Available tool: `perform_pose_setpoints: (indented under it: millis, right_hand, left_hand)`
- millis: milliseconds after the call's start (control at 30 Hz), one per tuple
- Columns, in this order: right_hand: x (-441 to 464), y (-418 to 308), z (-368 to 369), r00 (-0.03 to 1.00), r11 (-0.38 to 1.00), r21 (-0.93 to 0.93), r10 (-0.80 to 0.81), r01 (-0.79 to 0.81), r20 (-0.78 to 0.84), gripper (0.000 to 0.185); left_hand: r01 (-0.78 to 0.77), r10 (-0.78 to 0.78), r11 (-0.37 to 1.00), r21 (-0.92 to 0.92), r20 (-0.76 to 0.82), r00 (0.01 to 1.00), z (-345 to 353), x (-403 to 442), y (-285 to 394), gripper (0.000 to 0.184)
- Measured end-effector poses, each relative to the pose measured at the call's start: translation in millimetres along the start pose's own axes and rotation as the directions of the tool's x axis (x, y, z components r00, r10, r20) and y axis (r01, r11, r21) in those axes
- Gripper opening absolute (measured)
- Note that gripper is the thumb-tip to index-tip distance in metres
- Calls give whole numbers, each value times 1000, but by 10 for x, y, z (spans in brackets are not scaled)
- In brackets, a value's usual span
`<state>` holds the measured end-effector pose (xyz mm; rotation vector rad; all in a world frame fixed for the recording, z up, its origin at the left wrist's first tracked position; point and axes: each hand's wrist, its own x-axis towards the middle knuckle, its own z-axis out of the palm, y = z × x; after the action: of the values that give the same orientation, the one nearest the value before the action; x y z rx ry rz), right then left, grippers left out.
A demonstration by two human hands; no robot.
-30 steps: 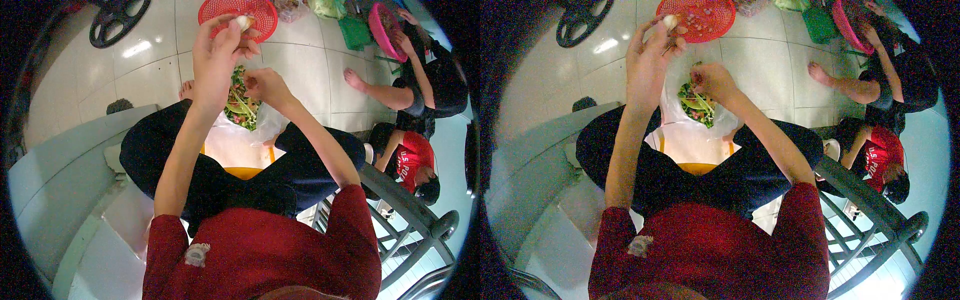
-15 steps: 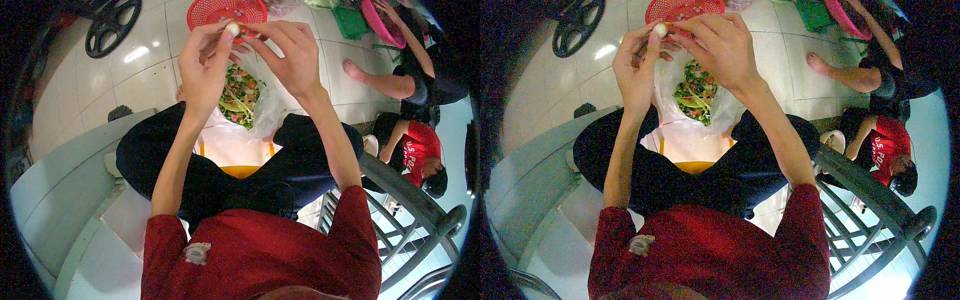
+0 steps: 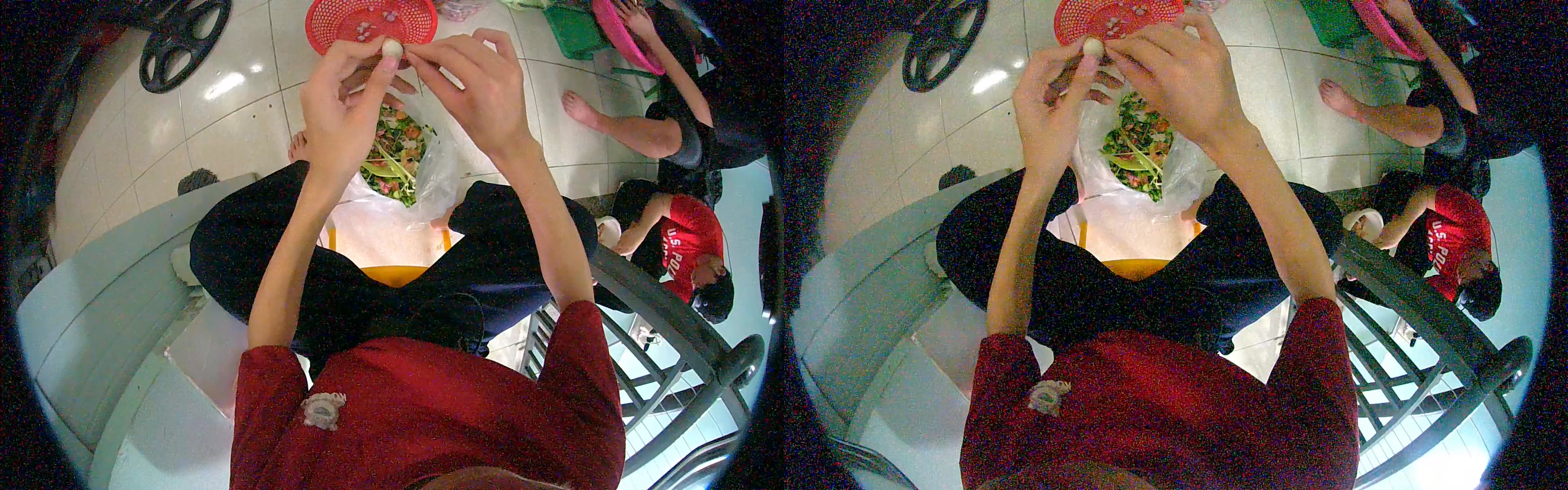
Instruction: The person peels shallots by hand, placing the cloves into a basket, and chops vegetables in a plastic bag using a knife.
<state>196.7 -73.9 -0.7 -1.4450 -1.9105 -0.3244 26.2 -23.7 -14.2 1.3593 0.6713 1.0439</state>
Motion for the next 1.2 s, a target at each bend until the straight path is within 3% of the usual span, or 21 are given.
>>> perform_pose_setpoints:
  millis: [433,600,833,900,1000,1200]
  right_hand:
    - [43,-4,-32,999,999,40,35,-36,5,17]
    - [64,-43,-82,988,981,117,152,-155,36,17]
    - [81,-64,-52,969,950,198,248,-243,-3,15]
    - [103,-96,-78,962,917,295,269,-267,36,17]
    - [88,-93,-77,968,953,189,216,-237,127,17]
    - [44,-74,-8,984,968,177,173,-180,50,13]
  left_hand:
    - [34,-33,999,-23,44,999,10,-5,17,24]
    - [27,-27,1000,10,60,998,-9,-4,19,24]
    - [108,-87,981,-159,131,988,-28,8,45,24]
    - [115,-94,978,-176,123,988,-28,13,43,23]
    - [108,-88,982,-156,129,988,-21,18,32,23]
    - [61,-51,995,-79,129,990,30,-9,46,25]
